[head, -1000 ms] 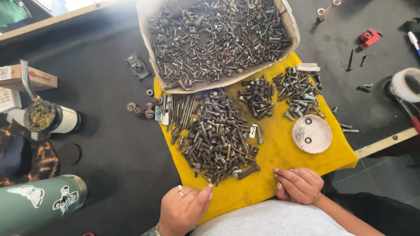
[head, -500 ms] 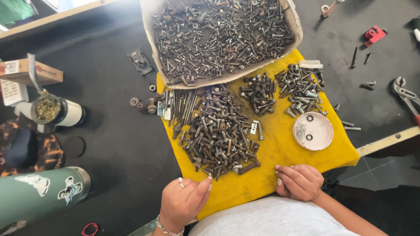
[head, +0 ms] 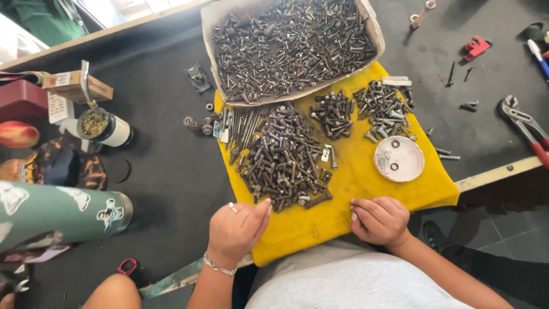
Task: Sorting a large pile of metal bolts and screws into different groups on a workbench.
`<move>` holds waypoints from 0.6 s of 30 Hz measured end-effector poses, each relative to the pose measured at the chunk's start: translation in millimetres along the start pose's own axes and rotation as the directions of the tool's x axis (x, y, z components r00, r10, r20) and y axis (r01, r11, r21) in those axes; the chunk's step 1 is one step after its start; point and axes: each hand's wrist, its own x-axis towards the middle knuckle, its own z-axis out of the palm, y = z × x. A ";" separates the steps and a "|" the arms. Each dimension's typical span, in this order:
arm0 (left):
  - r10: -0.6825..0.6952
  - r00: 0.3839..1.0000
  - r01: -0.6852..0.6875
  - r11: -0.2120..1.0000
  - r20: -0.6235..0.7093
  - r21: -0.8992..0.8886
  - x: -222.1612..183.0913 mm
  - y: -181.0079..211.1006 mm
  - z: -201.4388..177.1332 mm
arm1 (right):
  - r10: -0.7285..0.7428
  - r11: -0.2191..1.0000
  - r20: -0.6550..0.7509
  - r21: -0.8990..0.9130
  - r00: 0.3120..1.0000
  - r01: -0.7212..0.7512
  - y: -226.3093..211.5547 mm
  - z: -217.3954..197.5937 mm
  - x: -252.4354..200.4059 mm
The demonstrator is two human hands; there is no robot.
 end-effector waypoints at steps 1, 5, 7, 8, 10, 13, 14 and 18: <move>-0.001 1.000 0.001 1.000 -0.002 0.004 5.2 0.6 0.3 | -0.004 1.000 -0.002 0.002 1.000 0.004 2.1 4.4 -9.7; 0.034 0.993 -0.013 0.982 -0.110 0.191 36.3 -4.4 -1.7 | 0.027 0.998 -0.052 -0.051 0.998 -0.029 5.8 12.7 -26.0; 0.037 0.989 -0.003 0.972 -0.141 0.233 52.3 -18.5 6.4 | 0.024 0.999 -0.040 -0.041 0.999 -0.026 5.5 10.7 -23.0; -0.032 0.983 0.071 0.974 -0.180 0.213 57.9 -30.2 15.8 | 0.041 0.999 -0.023 -0.029 0.999 -0.042 5.6 9.9 -21.5; -0.099 0.970 0.143 0.970 -0.221 0.195 71.0 -51.3 27.7 | 0.054 0.998 -0.009 -0.016 0.998 -0.054 6.7 7.1 -17.8; -0.241 0.919 0.217 0.970 -0.313 -0.109 88.7 -77.9 38.0 | 0.200 0.975 0.079 0.087 0.977 -0.206 27.8 2.5 -15.8; -0.255 0.902 0.220 0.966 -0.347 -0.136 90.1 -86.4 42.7 | 0.153 0.987 0.056 0.034 0.987 -0.155 46.3 2.9 -18.3; -0.381 0.890 0.376 0.924 -0.253 -0.068 72.6 -109.6 58.8 | 0.020 0.971 0.156 -0.239 0.988 0.018 107.0 -34.0 51.1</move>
